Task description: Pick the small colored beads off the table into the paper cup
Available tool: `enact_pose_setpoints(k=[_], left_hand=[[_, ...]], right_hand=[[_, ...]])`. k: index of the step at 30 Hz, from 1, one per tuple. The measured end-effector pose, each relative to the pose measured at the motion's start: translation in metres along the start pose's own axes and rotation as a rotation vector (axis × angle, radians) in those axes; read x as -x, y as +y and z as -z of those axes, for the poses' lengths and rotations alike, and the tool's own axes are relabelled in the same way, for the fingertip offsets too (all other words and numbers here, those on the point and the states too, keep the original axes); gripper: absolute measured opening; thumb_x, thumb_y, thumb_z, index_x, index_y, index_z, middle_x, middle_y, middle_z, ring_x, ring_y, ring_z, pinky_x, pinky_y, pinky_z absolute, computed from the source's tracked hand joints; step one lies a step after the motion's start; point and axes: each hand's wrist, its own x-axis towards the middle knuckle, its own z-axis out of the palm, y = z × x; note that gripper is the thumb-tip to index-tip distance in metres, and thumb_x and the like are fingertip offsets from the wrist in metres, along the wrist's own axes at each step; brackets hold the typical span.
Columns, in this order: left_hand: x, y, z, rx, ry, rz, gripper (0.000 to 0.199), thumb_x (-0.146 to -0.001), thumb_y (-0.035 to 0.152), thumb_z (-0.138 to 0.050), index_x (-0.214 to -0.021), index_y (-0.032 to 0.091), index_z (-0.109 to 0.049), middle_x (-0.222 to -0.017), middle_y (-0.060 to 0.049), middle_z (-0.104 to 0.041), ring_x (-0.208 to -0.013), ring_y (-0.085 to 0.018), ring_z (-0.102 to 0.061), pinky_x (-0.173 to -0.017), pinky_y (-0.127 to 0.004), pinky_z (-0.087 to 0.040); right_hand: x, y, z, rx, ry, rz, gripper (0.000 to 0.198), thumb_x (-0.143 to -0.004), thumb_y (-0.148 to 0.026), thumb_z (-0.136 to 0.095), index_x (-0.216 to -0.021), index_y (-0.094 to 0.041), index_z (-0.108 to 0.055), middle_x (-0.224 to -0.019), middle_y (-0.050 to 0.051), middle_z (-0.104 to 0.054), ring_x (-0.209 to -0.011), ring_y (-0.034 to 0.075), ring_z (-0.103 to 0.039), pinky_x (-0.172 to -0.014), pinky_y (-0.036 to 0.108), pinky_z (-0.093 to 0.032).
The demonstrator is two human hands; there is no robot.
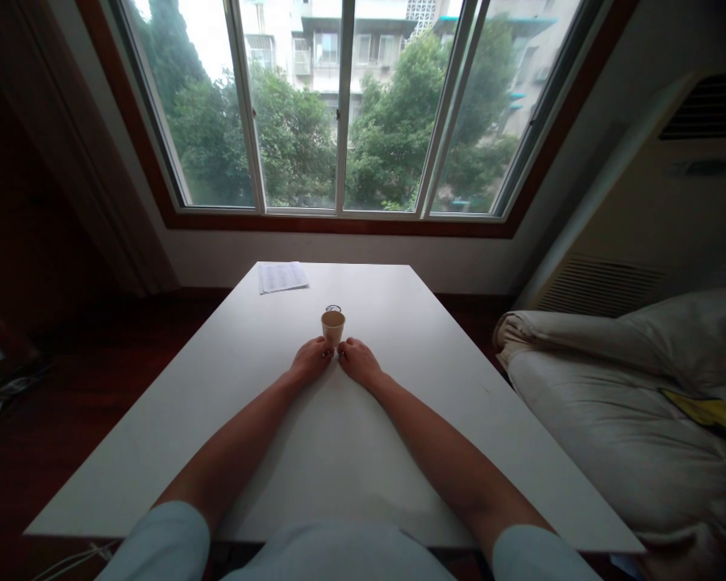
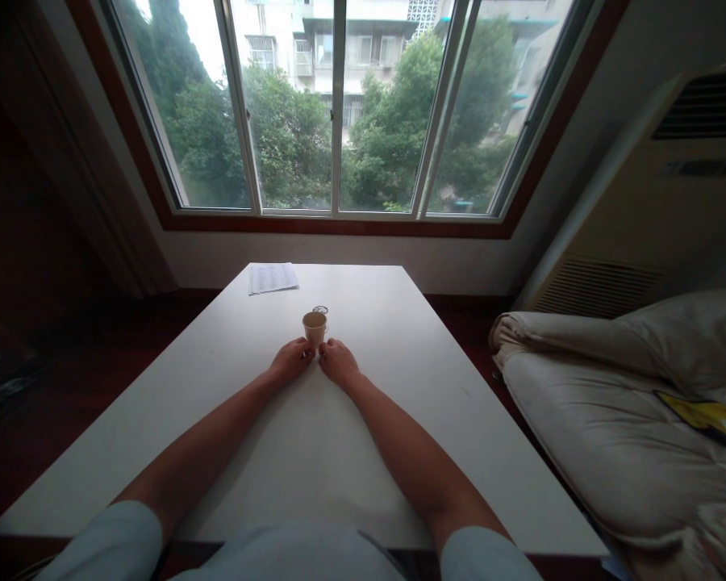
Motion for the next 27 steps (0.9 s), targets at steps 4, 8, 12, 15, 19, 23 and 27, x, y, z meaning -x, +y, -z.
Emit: enact_pose_setpoints(k=[4,8,12,15,19,23,27], left_hand=[[-0.0008,-0.001,-0.0009,-0.002,0.013,-0.017,0.021,-0.09,0.022,-0.052,-0.094,0.021,-0.072,-0.1,-0.007,-0.069,-0.085,-0.018,-0.062,-0.073,-0.027,-0.043],[-0.0013,-0.0014,-0.0014,-0.003,0.01,-0.011,0.02,-0.09,0.021,-0.053,-0.093,0.022,-0.073,-0.102,-0.007,-0.069,-0.085,-0.018,-0.062,-0.073,-0.027,-0.043],[-0.0011,-0.0021,-0.0024,0.001,0.01,-0.007,0.02,-0.09,0.022,-0.054,-0.093,0.022,-0.073,-0.101,-0.007,-0.069,-0.085,-0.018,-0.062,-0.073,-0.027,-0.043],[-0.0008,-0.0027,-0.0034,0.006,0.023,-0.008,0.019,-0.09,0.023,-0.054,-0.093,0.022,-0.073,-0.101,-0.007,-0.069,-0.084,-0.018,-0.062,-0.073,-0.027,-0.042],[-0.0005,-0.0032,-0.0034,0.008,0.03,-0.015,0.019,-0.089,0.023,-0.054,-0.093,0.021,-0.072,-0.1,-0.007,-0.069,-0.084,-0.018,-0.062,-0.071,-0.027,-0.042],[-0.0004,-0.0034,-0.0024,0.015,0.018,-0.011,0.018,-0.089,0.021,-0.054,-0.093,0.021,-0.072,-0.101,-0.006,-0.07,-0.085,-0.017,-0.062,-0.072,-0.026,-0.043],[-0.0006,-0.0036,-0.0029,0.02,0.017,-0.011,0.017,-0.088,0.021,-0.055,-0.092,0.021,-0.071,-0.102,-0.006,-0.069,-0.085,-0.017,-0.062,-0.072,-0.026,-0.042]], right_hand=[[-0.0003,0.0004,-0.0009,-0.004,0.003,0.0,0.022,-0.1,-0.023,-0.048,-0.107,-0.018,-0.068,-0.105,0.009,-0.063,-0.101,0.019,-0.055,-0.088,0.027,-0.038],[-0.0009,0.001,-0.0006,-0.027,0.0,-0.008,0.023,-0.101,-0.022,-0.046,-0.105,-0.018,-0.068,-0.104,0.009,-0.063,-0.099,0.019,-0.056,-0.087,0.027,-0.037],[-0.0019,0.0019,-0.0019,-0.036,0.016,0.005,0.022,-0.101,-0.021,-0.046,-0.102,-0.019,-0.068,-0.102,0.009,-0.064,-0.097,0.019,-0.056,-0.085,0.027,-0.037],[-0.0023,0.0025,-0.0039,-0.044,0.032,0.009,0.021,-0.1,-0.019,-0.047,-0.1,-0.018,-0.068,-0.101,0.009,-0.064,-0.096,0.019,-0.056,-0.085,0.027,-0.038],[-0.0031,0.0031,-0.007,-0.058,0.07,0.032,0.018,-0.098,-0.016,-0.05,-0.097,-0.019,-0.068,-0.1,0.008,-0.064,-0.094,0.019,-0.056,-0.083,0.027,-0.038],[-0.004,0.0041,-0.0091,-0.082,0.162,0.057,0.015,-0.095,-0.012,-0.053,-0.097,-0.02,-0.067,-0.099,0.007,-0.063,-0.095,0.018,-0.055,-0.082,0.027,-0.04],[-0.0051,0.0057,-0.0092,-0.118,0.264,0.095,0.014,-0.094,-0.011,-0.054,-0.095,-0.02,-0.066,-0.096,0.006,-0.062,-0.095,0.019,-0.055,-0.083,0.028,-0.042]])
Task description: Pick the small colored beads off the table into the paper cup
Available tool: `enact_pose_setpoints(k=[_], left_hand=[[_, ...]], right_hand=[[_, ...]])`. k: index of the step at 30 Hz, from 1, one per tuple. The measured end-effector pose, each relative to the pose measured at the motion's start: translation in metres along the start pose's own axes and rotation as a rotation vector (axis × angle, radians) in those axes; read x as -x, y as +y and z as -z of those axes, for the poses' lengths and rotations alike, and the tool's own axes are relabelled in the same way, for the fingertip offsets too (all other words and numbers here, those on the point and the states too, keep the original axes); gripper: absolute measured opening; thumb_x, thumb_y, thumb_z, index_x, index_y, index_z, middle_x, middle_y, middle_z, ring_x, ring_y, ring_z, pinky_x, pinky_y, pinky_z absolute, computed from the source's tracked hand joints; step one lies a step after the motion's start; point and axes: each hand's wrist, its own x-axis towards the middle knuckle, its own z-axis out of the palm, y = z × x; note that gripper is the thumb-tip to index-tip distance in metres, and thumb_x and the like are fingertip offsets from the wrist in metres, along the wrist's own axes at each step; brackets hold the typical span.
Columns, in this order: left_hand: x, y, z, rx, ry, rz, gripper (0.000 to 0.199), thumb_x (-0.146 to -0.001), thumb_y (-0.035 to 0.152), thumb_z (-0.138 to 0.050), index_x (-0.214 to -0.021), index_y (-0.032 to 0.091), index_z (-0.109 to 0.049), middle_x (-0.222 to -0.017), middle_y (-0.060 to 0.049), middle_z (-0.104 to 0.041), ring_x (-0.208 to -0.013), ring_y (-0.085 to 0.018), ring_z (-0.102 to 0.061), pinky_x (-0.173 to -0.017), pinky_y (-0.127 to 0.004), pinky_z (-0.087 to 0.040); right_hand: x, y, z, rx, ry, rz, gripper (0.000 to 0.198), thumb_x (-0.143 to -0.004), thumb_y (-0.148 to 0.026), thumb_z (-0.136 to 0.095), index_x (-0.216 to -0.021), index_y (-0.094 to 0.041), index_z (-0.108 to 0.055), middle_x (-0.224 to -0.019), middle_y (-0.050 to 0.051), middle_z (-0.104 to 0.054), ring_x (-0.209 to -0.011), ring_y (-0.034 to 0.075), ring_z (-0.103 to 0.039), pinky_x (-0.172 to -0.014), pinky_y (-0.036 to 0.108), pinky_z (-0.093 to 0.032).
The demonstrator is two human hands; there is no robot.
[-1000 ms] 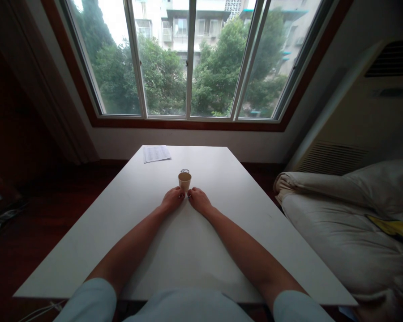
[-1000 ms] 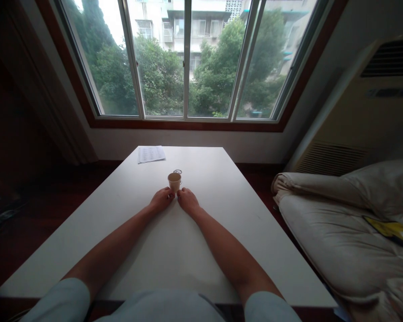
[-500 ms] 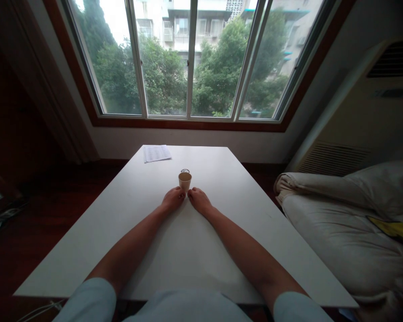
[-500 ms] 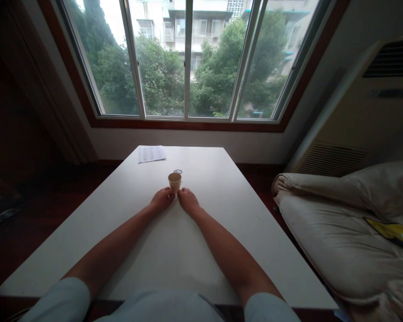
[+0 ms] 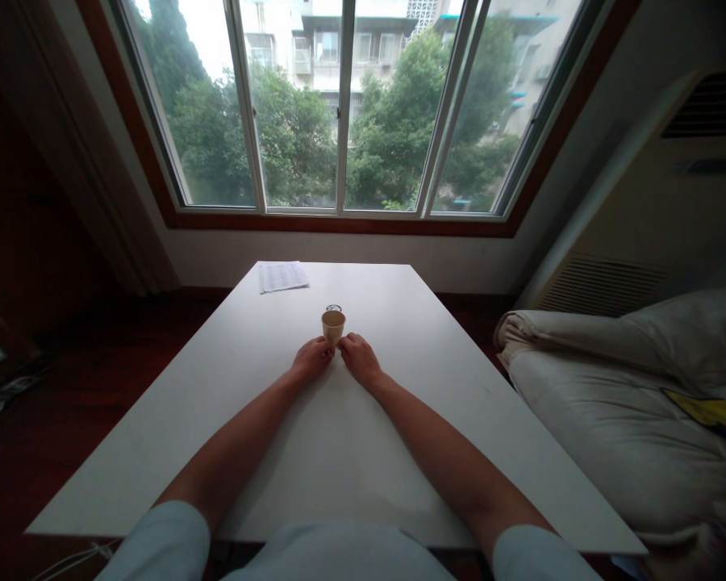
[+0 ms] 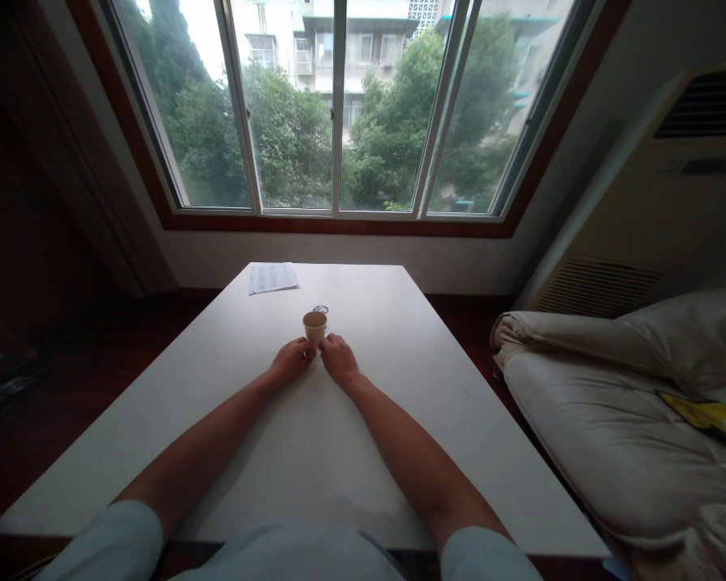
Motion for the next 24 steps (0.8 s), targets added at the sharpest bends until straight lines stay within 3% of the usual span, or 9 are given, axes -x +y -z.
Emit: enact_pose_setpoints(k=[13,18,24], left_hand=[[0.002,0.004,0.003,-0.016,0.0,-0.008,0.018,-0.086,0.019,-0.054,-0.091,0.022,-0.072,-0.099,-0.005,-0.069,-0.086,-0.018,-0.061,-0.073,-0.027,-0.044],[0.003,0.007,0.004,-0.005,-0.004,0.01,0.019,-0.087,0.021,-0.054,-0.091,0.022,-0.073,-0.101,-0.005,-0.069,-0.087,-0.017,-0.062,-0.076,-0.026,-0.045],[0.003,0.012,0.007,0.009,0.016,0.032,0.018,-0.087,0.021,-0.055,-0.091,0.023,-0.072,-0.1,-0.004,-0.07,-0.083,-0.017,-0.062,-0.077,-0.028,-0.046]], right_hand=[[-0.025,-0.012,0.028,-0.233,0.426,0.067,0.018,-0.1,-0.02,-0.048,-0.099,-0.021,-0.066,-0.096,0.007,-0.062,-0.096,0.021,-0.056,-0.087,0.033,-0.047],[-0.042,-0.02,0.032,-0.252,0.446,0.074,0.018,-0.1,-0.02,-0.048,-0.098,-0.022,-0.066,-0.096,0.006,-0.063,-0.096,0.021,-0.056,-0.087,0.033,-0.047],[-0.059,-0.028,0.032,-0.154,0.306,0.02,0.02,-0.099,-0.018,-0.049,-0.097,-0.021,-0.068,-0.101,0.008,-0.063,-0.099,0.022,-0.054,-0.09,0.034,-0.045]])
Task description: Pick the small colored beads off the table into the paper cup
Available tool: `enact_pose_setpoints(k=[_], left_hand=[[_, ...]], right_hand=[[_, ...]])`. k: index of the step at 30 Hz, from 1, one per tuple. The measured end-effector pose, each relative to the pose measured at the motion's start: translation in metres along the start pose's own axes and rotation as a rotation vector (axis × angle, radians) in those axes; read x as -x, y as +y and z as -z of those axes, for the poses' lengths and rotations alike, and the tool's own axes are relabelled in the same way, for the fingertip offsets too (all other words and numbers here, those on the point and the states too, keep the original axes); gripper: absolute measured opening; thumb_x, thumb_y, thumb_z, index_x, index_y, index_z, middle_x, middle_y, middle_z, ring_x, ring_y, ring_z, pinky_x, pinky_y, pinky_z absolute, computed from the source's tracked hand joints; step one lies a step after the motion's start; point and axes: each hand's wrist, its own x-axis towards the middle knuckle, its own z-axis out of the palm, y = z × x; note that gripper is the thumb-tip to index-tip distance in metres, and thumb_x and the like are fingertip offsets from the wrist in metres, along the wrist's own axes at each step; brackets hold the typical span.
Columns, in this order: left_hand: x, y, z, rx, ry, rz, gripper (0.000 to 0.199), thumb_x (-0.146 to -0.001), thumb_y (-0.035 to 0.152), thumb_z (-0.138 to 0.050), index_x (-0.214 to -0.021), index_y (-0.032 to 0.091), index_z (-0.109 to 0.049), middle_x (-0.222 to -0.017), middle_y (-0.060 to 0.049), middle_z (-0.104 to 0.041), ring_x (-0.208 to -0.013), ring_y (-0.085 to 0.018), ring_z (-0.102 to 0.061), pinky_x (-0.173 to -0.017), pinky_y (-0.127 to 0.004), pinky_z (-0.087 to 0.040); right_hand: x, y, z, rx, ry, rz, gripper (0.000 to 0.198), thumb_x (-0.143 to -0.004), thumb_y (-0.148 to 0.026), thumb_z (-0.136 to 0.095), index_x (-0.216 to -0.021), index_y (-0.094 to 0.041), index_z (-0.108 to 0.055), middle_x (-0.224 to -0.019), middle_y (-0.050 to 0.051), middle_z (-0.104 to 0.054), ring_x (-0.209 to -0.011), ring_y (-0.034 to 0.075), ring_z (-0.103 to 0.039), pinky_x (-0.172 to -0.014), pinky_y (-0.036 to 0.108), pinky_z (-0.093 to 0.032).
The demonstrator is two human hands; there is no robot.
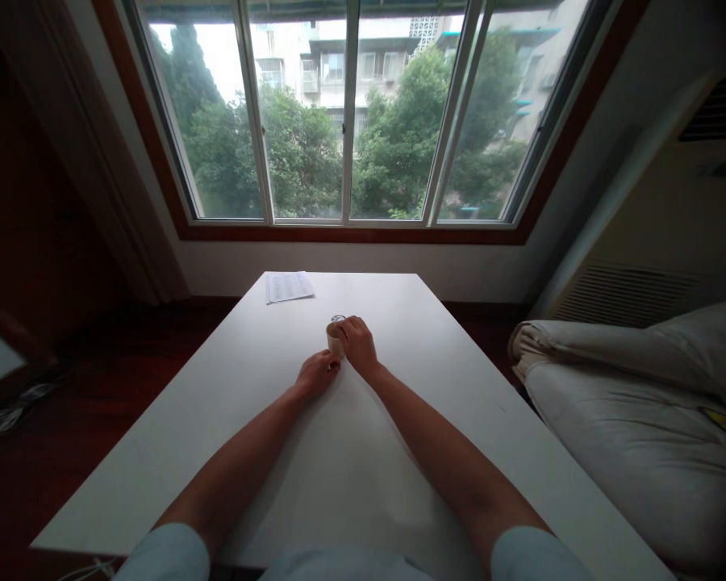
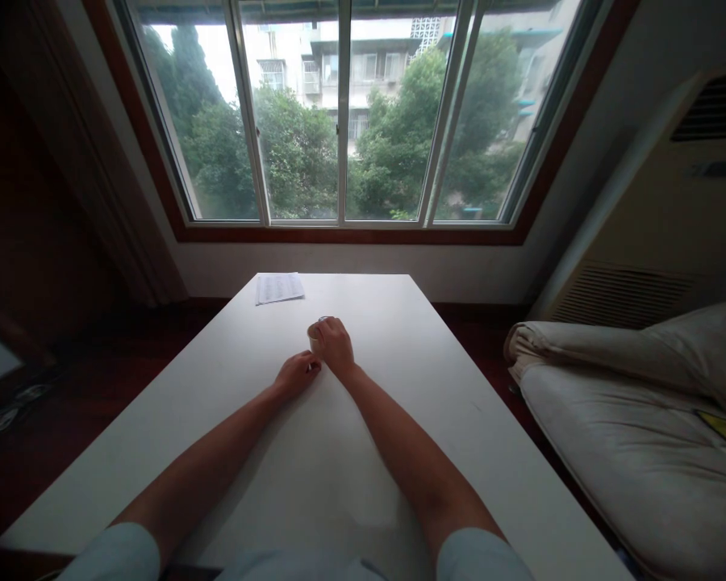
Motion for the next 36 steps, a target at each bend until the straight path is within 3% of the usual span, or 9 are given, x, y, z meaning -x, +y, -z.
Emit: enact_pose_setpoints(k=[5,11,21,24,27,31,34,36], left_hand=[[0.001,0.002,0.001,0.011,0.0,0.012,0.017,-0.086,0.02,-0.056,-0.09,0.022,-0.073,-0.098,-0.004,-0.07,-0.081,-0.017,-0.062,-0.077,-0.028,-0.046],[-0.001,-0.001,-0.004,0.019,0.026,0.0,0.018,-0.087,0.019,-0.056,-0.092,0.023,-0.073,-0.096,-0.003,-0.069,-0.079,-0.016,-0.061,-0.075,-0.027,-0.045],[-0.002,0.002,-0.005,0.056,0.063,0.016,0.016,-0.088,0.02,-0.056,-0.09,0.022,-0.071,-0.096,-0.004,-0.068,-0.074,-0.014,-0.059,-0.074,-0.027,-0.046],[-0.002,0.001,-0.005,0.098,0.079,-0.022,0.016,-0.088,0.02,-0.055,-0.09,0.021,-0.071,-0.097,-0.004,-0.068,-0.074,-0.014,-0.059,-0.074,-0.027,-0.047],[-0.002,0.0,-0.003,0.146,0.089,-0.045,0.015,-0.087,0.019,-0.055,-0.091,0.02,-0.07,-0.097,-0.004,-0.067,-0.075,-0.014,-0.059,-0.075,-0.027,-0.048],[-0.007,0.0,0.006,0.195,0.173,-0.076,0.014,-0.09,0.02,-0.054,-0.092,0.02,-0.069,-0.095,-0.004,-0.065,-0.074,-0.012,-0.057,-0.073,-0.026,-0.048],[-0.013,0.004,0.018,0.249,0.278,-0.088,0.014,-0.092,0.022,-0.054,-0.093,0.02,-0.068,-0.095,-0.003,-0.065,-0.071,-0.01,-0.057,-0.071,-0.024,-0.047],[-0.017,0.007,0.025,0.292,0.343,-0.077,0.014,-0.093,0.024,-0.055,-0.094,0.02,-0.068,-0.095,-0.004,-0.065,-0.07,-0.009,-0.056,-0.07,-0.023,-0.047]], right_hand=[[0.003,0.005,-0.013,0.053,-0.049,-0.045,0.021,-0.098,-0.017,-0.048,-0.099,-0.021,-0.069,-0.102,0.009,-0.062,-0.1,0.022,-0.052,-0.091,0.034,-0.043],[0.013,0.013,-0.026,0.036,-0.01,-0.046,0.019,-0.099,-0.02,-0.047,-0.099,-0.02,-0.067,-0.1,0.008,-0.063,-0.1,0.023,-0.051,-0.092,0.033,-0.041],[0.019,0.011,-0.019,0.089,-0.043,-0.038,0.02,-0.097,-0.021,-0.049,-0.103,-0.02,-0.068,-0.106,0.009,-0.065,-0.103,0.024,-0.051,-0.097,0.037,-0.036],[0.022,0.015,-0.018,0.044,0.014,-0.048,0.022,-0.098,-0.023,-0.047,-0.102,-0.02,-0.068,-0.107,0.01,-0.064,-0.105,0.024,-0.051,-0.098,0.037,-0.037],[0.024,0.03,-0.018,-0.026,0.126,-0.132,0.024,-0.098,-0.023,-0.044,-0.101,-0.02,-0.067,-0.105,0.01,-0.065,-0.104,0.024,-0.053,-0.097,0.038,-0.039],[0.027,0.062,-0.019,-0.096,0.262,-0.358,0.028,-0.095,-0.026,-0.041,-0.099,-0.017,-0.067,-0.1,0.011,-0.066,-0.096,0.024,-0.056,-0.088,0.036,-0.044],[0.031,0.081,-0.022,-0.12,0.283,-0.53,0.029,-0.093,-0.027,-0.04,-0.097,-0.016,-0.066,-0.097,0.011,-0.068,-0.09,0.022,-0.059,-0.084,0.033,-0.045],[0.032,0.084,-0.027,-0.122,0.266,-0.569,0.029,-0.092,-0.028,-0.04,-0.096,-0.016,-0.067,-0.096,0.011,-0.069,-0.088,0.022,-0.06,-0.084,0.032,-0.046]])
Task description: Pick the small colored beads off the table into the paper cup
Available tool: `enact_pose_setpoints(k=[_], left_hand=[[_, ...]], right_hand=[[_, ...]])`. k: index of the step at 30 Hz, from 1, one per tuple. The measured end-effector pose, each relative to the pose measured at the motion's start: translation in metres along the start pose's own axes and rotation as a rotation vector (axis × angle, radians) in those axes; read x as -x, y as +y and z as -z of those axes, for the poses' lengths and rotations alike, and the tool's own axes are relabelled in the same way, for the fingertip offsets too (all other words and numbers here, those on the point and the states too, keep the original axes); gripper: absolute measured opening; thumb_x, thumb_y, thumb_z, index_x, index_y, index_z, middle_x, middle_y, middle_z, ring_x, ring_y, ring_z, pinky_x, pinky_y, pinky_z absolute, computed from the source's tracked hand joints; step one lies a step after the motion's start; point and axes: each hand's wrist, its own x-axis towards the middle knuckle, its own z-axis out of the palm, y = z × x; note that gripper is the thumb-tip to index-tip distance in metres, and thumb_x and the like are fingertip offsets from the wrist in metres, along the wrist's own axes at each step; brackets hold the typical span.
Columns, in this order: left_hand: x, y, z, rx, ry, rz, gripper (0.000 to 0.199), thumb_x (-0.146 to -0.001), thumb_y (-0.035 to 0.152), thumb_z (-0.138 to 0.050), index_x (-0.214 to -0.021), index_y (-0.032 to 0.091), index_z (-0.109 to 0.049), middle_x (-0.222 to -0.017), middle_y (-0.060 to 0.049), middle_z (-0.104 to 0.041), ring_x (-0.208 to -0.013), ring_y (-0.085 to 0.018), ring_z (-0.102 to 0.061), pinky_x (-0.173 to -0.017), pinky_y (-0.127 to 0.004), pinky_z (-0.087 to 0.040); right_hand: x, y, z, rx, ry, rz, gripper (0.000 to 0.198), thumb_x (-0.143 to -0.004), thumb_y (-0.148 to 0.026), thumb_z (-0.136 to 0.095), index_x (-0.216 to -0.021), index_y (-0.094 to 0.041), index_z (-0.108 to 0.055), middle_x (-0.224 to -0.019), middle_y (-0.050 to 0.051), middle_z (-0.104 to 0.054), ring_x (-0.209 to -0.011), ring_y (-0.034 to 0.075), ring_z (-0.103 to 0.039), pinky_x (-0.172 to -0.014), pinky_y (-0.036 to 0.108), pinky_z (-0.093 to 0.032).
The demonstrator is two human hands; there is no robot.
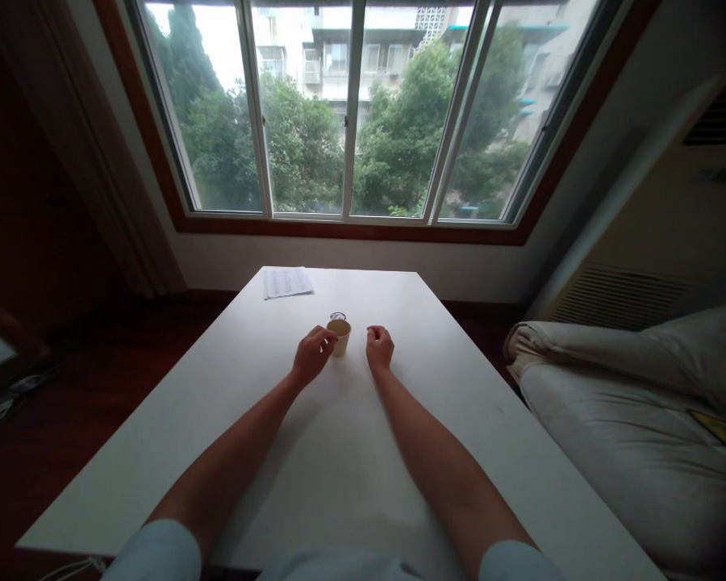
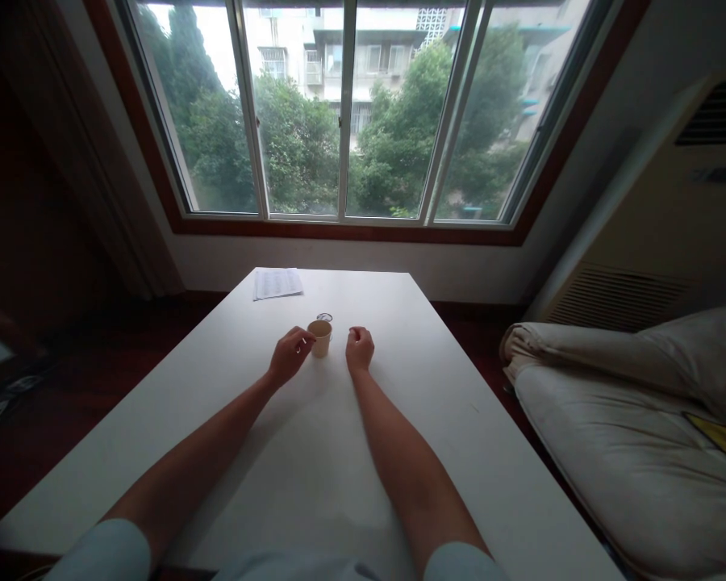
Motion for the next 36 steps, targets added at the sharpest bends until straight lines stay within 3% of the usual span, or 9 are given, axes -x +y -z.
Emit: enact_pose_setpoints(k=[7,14,20,26,30,33,36], left_hand=[[-0.025,0.005,-0.003,0.149,0.166,0.084,0.015,-0.092,0.024,-0.055,-0.098,0.019,-0.068,-0.098,-0.004,-0.068,-0.071,-0.01,-0.056,-0.069,-0.024,-0.048],[-0.049,0.002,-0.015,0.059,0.142,0.097,0.015,-0.088,0.016,-0.056,-0.095,0.019,-0.069,-0.096,-0.003,-0.067,-0.077,-0.013,-0.058,-0.074,-0.026,-0.048],[-0.042,0.002,-0.021,-0.151,0.08,0.094,0.015,-0.091,0.022,-0.056,-0.094,0.02,-0.07,-0.095,-0.005,-0.063,-0.084,-0.015,-0.058,-0.078,-0.029,-0.047],[-0.034,0.001,-0.01,-0.104,0.146,0.002,0.017,-0.093,0.02,-0.052,-0.096,0.019,-0.069,-0.099,-0.007,-0.063,-0.089,-0.016,-0.058,-0.081,-0.029,-0.048],[-0.02,-0.007,0.002,-0.119,0.17,0.028,0.016,-0.091,0.017,-0.05,-0.095,0.018,-0.066,-0.096,-0.006,-0.063,-0.08,-0.015,-0.056,-0.075,-0.027,-0.047],[-0.012,-0.011,0.01,-0.134,0.085,-0.02,0.018,-0.091,0.016,-0.048,-0.095,0.019,-0.065,-0.09,-0.004,-0.063,-0.073,-0.013,-0.055,-0.072,-0.026,-0.045],[-0.007,-0.011,0.017,-0.16,-0.127,-0.144,0.018,-0.093,0.019,-0.048,-0.091,0.02,-0.065,-0.086,-0.002,-0.064,-0.072,-0.013,-0.055,-0.069,-0.025,-0.043]], right_hand=[[0.016,-0.013,-0.013,0.031,-0.095,0.132,0.025,-0.091,-0.027,-0.044,-0.092,-0.017,-0.067,-0.094,0.01,-0.067,-0.085,0.021,-0.058,-0.083,0.032,-0.045],[0.017,-0.013,-0.011,0.03,-0.088,0.147,0.024,-0.091,-0.026,-0.044,-0.09,-0.018,-0.067,-0.091,0.008,-0.067,-0.083,0.02,-0.057,-0.081,0.032,-0.046],[0.018,-0.011,-0.013,0.022,-0.109,0.156,0.022,-0.09,-0.026,-0.045,-0.091,-0.018,-0.066,-0.092,0.008,-0.067,-0.084,0.02,-0.058,-0.081,0.031,-0.046],[0.019,-0.009,-0.015,-0.016,-0.114,0.148,0.021,-0.09,-0.026,-0.047,-0.089,-0.018,-0.067,-0.091,0.007,-0.067,-0.083,0.02,-0.058,-0.08,0.031,-0.046],[0.018,-0.008,-0.018,-0.043,-0.114,0.134,0.021,-0.089,-0.026,-0.047,-0.09,-0.019,-0.067,-0.09,0.006,-0.067,-0.08,0.019,-0.058,-0.077,0.03,-0.045],[0.019,-0.007,-0.019,-0.061,-0.115,0.139,0.021,-0.089,-0.028,-0.048,-0.088,-0.019,-0.067,-0.087,0.006,-0.067,-0.079,0.019,-0.058,-0.075,0.03,-0.045],[0.02,-0.007,-0.02,-0.074,-0.109,0.143,0.02,-0.088,-0.028,-0.049,-0.086,-0.019,-0.067,-0.085,0.005,-0.067,-0.077,0.019,-0.057,-0.073,0.031,-0.045]])
